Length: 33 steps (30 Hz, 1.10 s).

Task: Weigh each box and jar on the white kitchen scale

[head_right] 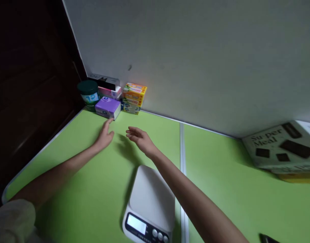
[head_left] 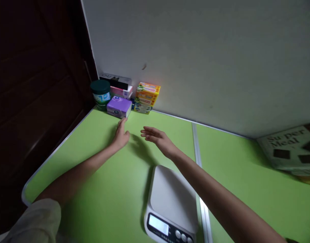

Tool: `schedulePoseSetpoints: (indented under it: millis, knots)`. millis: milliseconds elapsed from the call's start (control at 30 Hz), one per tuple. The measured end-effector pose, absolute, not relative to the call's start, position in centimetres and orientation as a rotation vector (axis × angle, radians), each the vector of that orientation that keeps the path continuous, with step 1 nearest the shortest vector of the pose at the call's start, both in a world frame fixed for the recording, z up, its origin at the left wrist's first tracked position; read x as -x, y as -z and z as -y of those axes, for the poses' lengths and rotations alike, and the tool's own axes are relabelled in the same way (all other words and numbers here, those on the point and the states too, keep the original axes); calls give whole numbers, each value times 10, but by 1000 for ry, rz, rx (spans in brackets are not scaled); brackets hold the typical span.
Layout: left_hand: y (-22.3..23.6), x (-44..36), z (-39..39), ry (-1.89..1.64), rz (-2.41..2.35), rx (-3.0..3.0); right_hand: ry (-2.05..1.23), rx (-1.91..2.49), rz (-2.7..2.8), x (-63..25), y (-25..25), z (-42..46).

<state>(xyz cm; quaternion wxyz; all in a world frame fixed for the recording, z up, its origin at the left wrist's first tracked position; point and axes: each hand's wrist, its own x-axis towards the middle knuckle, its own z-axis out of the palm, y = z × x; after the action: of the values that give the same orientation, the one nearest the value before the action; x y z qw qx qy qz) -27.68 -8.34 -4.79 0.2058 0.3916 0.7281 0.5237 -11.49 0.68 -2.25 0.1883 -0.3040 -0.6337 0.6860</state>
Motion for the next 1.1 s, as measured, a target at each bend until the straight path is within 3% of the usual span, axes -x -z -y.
schedulePoseSetpoints:
  millis: [233,467,667,900,1100]
  knots:
    - [63,370,52,-1532,-2290,-687,-1938,1060,1541,236,51,-31]
    - [56,371,54,-1459,-2302,-636,-1941,1006,1551,260,58,-29]
    - [52,296,121,-1342,-2082,-742,-1937,994,1670,161,27,12]
    - [19,190,214,-1058,-1701,-1496,-1719,1059,1777,-9,-25,101]
    - [10,136,250,-792,-1548,-1730,-1511,1219,1781,-82,-27,152]
